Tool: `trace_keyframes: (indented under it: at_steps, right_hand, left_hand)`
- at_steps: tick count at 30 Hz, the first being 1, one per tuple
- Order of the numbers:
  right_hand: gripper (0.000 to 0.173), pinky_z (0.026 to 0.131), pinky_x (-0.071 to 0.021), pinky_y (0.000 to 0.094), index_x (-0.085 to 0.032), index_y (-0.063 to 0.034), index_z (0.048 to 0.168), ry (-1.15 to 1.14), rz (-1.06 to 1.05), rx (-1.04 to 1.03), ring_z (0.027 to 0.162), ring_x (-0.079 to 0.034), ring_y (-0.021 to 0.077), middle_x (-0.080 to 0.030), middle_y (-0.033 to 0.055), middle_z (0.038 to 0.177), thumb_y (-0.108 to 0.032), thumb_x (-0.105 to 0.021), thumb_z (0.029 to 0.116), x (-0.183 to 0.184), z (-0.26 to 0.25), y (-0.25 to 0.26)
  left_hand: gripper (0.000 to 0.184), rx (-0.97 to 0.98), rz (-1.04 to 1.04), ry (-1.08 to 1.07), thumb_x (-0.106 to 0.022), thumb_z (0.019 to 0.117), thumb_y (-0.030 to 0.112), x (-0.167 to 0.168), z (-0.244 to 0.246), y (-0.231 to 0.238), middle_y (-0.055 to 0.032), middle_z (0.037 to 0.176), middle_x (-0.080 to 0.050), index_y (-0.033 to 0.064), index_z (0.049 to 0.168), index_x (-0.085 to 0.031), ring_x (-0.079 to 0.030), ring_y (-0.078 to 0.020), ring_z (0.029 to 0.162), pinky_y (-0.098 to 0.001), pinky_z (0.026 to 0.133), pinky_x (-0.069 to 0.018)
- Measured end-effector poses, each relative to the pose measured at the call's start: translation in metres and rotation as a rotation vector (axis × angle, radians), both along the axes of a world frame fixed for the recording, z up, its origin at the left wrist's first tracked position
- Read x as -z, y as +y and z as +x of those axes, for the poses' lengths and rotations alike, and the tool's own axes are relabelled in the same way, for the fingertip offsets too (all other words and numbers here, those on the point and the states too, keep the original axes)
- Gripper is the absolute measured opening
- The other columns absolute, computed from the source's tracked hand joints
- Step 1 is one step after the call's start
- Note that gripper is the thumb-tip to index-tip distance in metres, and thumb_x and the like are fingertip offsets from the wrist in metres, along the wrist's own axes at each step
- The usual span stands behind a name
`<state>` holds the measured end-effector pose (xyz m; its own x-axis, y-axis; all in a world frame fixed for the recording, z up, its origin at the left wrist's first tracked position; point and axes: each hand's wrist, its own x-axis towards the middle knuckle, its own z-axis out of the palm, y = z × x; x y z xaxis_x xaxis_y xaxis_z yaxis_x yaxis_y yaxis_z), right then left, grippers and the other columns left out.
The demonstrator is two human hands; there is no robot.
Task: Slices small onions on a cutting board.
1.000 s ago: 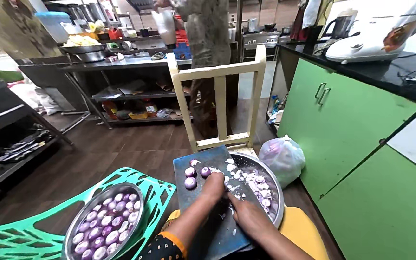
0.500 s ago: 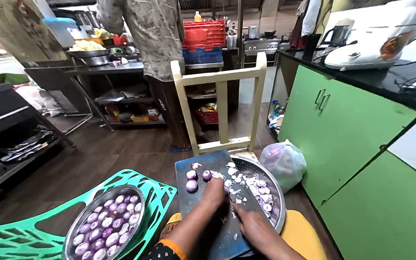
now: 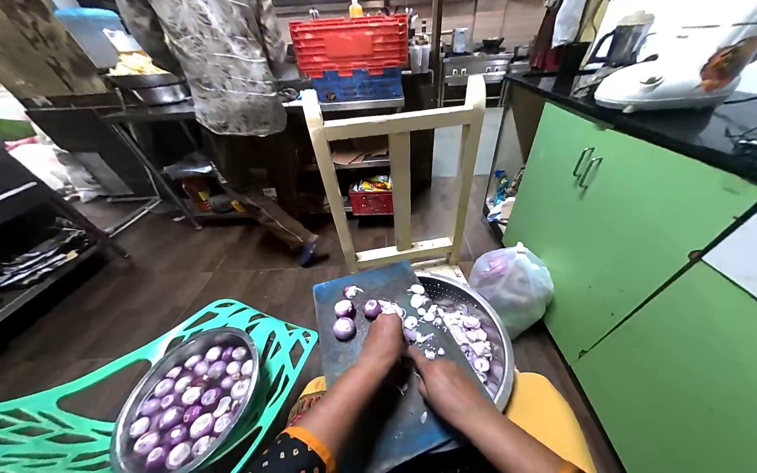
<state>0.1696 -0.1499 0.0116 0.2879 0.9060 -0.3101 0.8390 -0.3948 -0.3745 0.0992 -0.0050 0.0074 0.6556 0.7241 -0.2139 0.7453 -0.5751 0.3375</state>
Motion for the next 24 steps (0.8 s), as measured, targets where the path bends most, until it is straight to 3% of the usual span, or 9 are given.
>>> trace_keyframes:
  at_steps: [2, 6, 10, 12, 18, 21, 24]
  right_hand:
    - [0.061, 0.087, -0.0561, 0.0602, -0.037, -0.0262, 0.161, -0.010, -0.009, 0.012, 0.103, -0.071, 0.0411, -0.072, 0.0210, 0.110, -0.017, -0.049, 0.1027, 0.013, 0.003, 0.002]
    - [0.063, 0.087, -0.0562, 0.0592, -0.034, -0.0271, 0.163, 0.022, -0.034, -0.012, 0.100, -0.071, 0.0405, -0.072, 0.0204, 0.106, -0.018, -0.050, 0.1028, -0.003, 0.003, -0.025]
    - [0.062, 0.084, -0.0571, 0.0587, -0.038, -0.0262, 0.160, 0.007, 0.015, 0.002, 0.099, -0.072, 0.0402, -0.072, 0.0199, 0.105, -0.017, -0.051, 0.1010, 0.004, 0.001, 0.000]
    - [0.063, 0.088, -0.0560, 0.0592, -0.037, -0.0279, 0.161, -0.003, -0.014, 0.018, 0.102, -0.071, 0.0406, -0.072, 0.0207, 0.108, -0.017, -0.051, 0.1008, 0.014, 0.004, 0.006]
    - [0.063, 0.086, -0.0568, 0.0575, -0.034, -0.0288, 0.163, 0.013, -0.017, -0.015, 0.098, -0.072, 0.0386, -0.073, 0.0184, 0.104, -0.019, -0.049, 0.1022, -0.009, -0.001, -0.022]
    - [0.062, 0.086, -0.0570, 0.0581, -0.036, -0.0273, 0.161, 0.013, 0.002, 0.011, 0.101, -0.071, 0.0394, -0.073, 0.0192, 0.108, -0.017, -0.050, 0.1016, 0.004, 0.000, -0.001]
    - [0.064, 0.088, -0.0562, 0.0590, -0.036, -0.0292, 0.162, -0.003, -0.011, 0.011, 0.101, -0.071, 0.0400, -0.073, 0.0199, 0.108, -0.017, -0.051, 0.1011, 0.010, 0.005, -0.005]
  left_hand:
    - [0.015, 0.005, -0.009, -0.012, -0.072, 0.0915, 0.012, -0.001, -0.001, 0.000, -0.0219, 0.106, -0.072, -0.0009, 0.099, -0.073, -0.071, -0.0391, 0.103, -0.0587, 0.090, -0.0585]
    - [0.018, 0.005, -0.024, -0.025, -0.070, 0.0933, 0.016, 0.002, -0.004, 0.006, -0.0206, 0.106, -0.073, -0.0006, 0.099, -0.074, -0.071, -0.0374, 0.105, -0.0569, 0.093, -0.0576]
    - [0.015, -0.016, -0.021, 0.006, -0.075, 0.0875, 0.013, 0.000, -0.001, 0.002, -0.0204, 0.104, -0.073, -0.0004, 0.094, -0.074, -0.072, -0.0379, 0.101, -0.0577, 0.087, -0.0590]
    - [0.016, -0.010, -0.021, -0.004, -0.073, 0.0904, 0.013, -0.001, -0.001, 0.001, -0.0211, 0.107, -0.072, -0.0009, 0.099, -0.073, -0.071, -0.0382, 0.103, -0.0576, 0.090, -0.0588]
    - [0.018, -0.020, -0.028, -0.011, -0.072, 0.0922, 0.014, -0.005, -0.005, 0.002, -0.0212, 0.109, -0.072, -0.0012, 0.101, -0.074, -0.070, -0.0383, 0.107, -0.0575, 0.093, -0.0570]
    - [0.014, -0.030, -0.016, -0.023, -0.074, 0.0894, 0.013, 0.002, -0.002, 0.000, -0.0204, 0.103, -0.073, 0.0000, 0.095, -0.074, -0.071, -0.0379, 0.101, -0.0574, 0.088, -0.0590]
    - [0.016, -0.033, -0.028, -0.031, -0.070, 0.0931, 0.015, -0.001, -0.005, 0.001, -0.0199, 0.106, -0.073, -0.0002, 0.097, -0.074, -0.071, -0.0364, 0.104, -0.0562, 0.092, -0.0583]
